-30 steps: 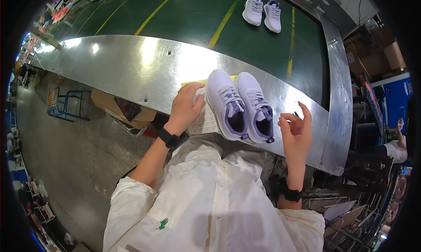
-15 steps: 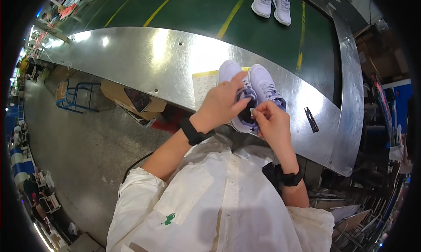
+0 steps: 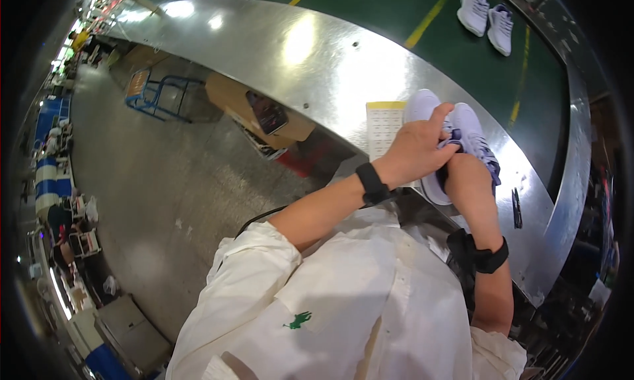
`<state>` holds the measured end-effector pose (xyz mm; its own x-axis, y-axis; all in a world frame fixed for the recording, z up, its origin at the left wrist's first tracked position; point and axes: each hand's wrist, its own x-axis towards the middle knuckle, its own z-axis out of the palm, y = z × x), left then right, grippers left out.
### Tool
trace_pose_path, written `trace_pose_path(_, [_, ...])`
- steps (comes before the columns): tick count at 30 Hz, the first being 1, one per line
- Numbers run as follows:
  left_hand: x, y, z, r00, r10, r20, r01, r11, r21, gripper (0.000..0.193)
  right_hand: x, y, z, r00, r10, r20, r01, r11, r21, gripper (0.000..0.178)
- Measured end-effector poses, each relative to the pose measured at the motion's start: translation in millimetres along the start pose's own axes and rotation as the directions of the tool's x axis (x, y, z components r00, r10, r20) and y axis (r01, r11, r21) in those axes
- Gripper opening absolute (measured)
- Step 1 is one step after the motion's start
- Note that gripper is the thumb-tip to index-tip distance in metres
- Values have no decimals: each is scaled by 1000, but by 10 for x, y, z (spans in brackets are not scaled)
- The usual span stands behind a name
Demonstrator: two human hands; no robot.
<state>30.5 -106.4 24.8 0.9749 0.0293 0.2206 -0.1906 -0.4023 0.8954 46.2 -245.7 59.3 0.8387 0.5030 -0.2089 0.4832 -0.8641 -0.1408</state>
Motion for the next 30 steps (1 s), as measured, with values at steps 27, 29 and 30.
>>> trace_pose_path(27, [-287, -127, 149, 979, -198, -39, 199, 980, 23, 78, 199, 40, 168, 998, 58, 38, -57, 998, -8, 18])
trace_pose_path(29, [-289, -135, 87, 974, -206, -94, 206, 979, -6, 81, 220, -22, 179, 996, 65, 56, -65, 998, 7, 19])
trace_pose_path(30, [-282, -116, 70, 978, -197, -73, 195, 980, -35, 83, 213, -11, 187, 997, 58, 46, -59, 998, 31, 20])
